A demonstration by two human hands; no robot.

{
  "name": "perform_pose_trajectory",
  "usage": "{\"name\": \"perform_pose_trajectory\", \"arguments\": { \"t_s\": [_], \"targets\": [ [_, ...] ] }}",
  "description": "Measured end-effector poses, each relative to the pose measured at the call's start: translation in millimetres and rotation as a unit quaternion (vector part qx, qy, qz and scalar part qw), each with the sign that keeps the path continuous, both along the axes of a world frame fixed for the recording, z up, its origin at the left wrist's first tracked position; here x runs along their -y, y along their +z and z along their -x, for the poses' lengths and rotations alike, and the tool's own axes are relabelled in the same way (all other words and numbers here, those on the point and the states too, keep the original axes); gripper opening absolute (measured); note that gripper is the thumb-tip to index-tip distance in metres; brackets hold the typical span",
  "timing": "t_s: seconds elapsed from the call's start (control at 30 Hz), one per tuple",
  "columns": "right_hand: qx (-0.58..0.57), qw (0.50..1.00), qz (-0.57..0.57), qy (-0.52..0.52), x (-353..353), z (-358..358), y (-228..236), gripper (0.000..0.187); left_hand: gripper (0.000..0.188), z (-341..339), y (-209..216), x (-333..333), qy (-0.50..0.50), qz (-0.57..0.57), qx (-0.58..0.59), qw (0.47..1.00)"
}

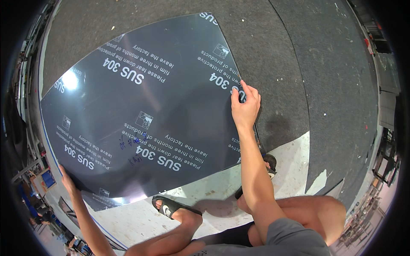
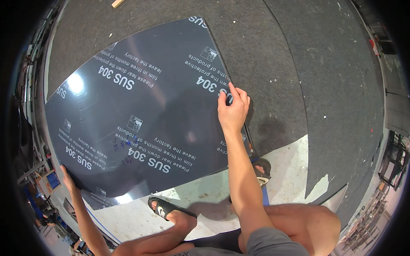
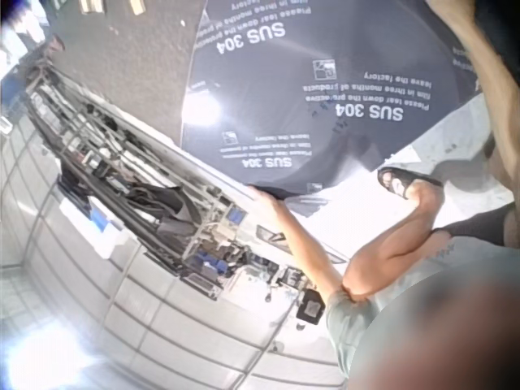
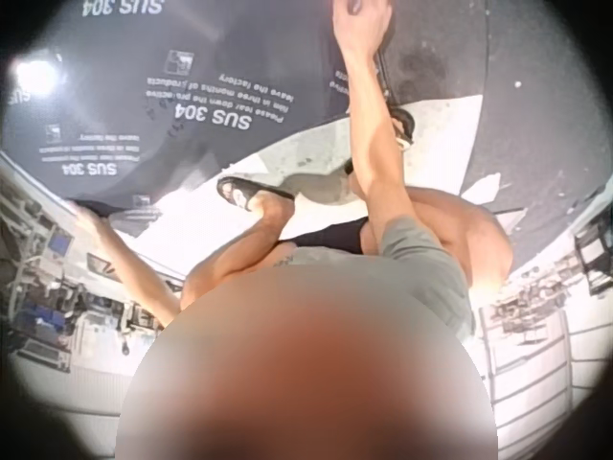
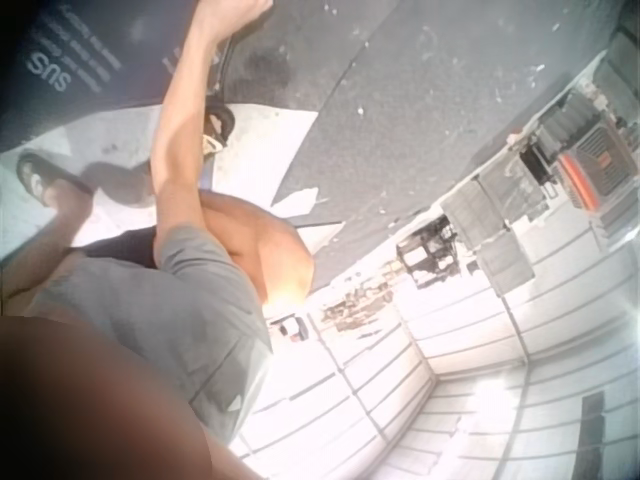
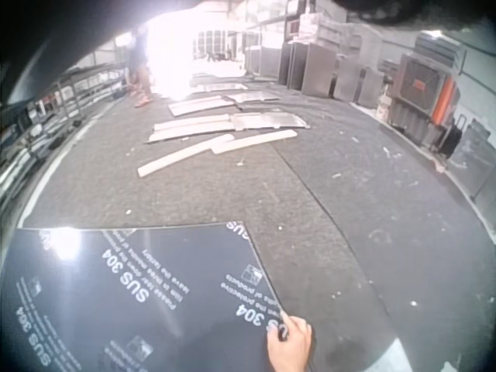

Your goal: The person removes protective film from stainless steel sheets and aligns wooden strips along their edges. They handle multiple sheets, peel off the film, and place wooden pieces to secure or position the metal parts on the floor.

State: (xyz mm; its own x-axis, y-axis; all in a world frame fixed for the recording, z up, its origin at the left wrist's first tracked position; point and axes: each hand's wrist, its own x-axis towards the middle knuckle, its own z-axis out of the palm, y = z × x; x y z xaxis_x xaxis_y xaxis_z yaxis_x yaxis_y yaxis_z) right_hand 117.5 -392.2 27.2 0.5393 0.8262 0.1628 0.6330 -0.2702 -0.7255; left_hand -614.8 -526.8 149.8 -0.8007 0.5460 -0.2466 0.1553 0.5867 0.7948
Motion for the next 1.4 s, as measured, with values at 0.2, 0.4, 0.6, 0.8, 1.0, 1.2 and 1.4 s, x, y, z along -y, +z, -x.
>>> {"name": "perform_pose_trajectory", "arguments": {
  "t_s": [0.2, 0.4, 0.6, 0.8, 1.0, 1.2, 1.4],
  "targets": [
    [0.013, 1.000, 0.013, -0.003, -3, -2, 7, 0.042, 0.097, -10, -8, 0, -0.005, 0.022, -0.016, 1.000],
    [0.062, 0.997, 0.035, 0.016, 4, 5, 17, 0.046, 0.098, 3, -17, -1, -0.012, 0.059, 0.017, 0.998],
    [0.151, 0.986, 0.075, 0.016, 16, 19, 26, 0.060, 0.095, 16, -49, -5, -0.070, 0.120, 0.002, 0.990],
    [0.191, 0.979, 0.064, 0.009, 17, 27, 31, 0.065, 0.103, -2, -55, -4, -0.089, 0.196, -0.039, 0.976],
    [0.212, 0.974, 0.081, 0.005, 15, 32, 38, 0.069, 0.092, -3, -62, -10, -0.086, 0.169, -0.006, 0.982],
    [0.195, 0.978, 0.077, 0.021, 16, 43, 55, 0.074, 0.090, -2, -71, -9, -0.075, 0.148, 0.008, 0.986],
    [0.157, 0.971, -0.034, 0.177, -100, 74, 78, 0.076, 0.095, -17, -63, -8, -0.049, 0.151, -0.006, 0.987]
  ]
}}
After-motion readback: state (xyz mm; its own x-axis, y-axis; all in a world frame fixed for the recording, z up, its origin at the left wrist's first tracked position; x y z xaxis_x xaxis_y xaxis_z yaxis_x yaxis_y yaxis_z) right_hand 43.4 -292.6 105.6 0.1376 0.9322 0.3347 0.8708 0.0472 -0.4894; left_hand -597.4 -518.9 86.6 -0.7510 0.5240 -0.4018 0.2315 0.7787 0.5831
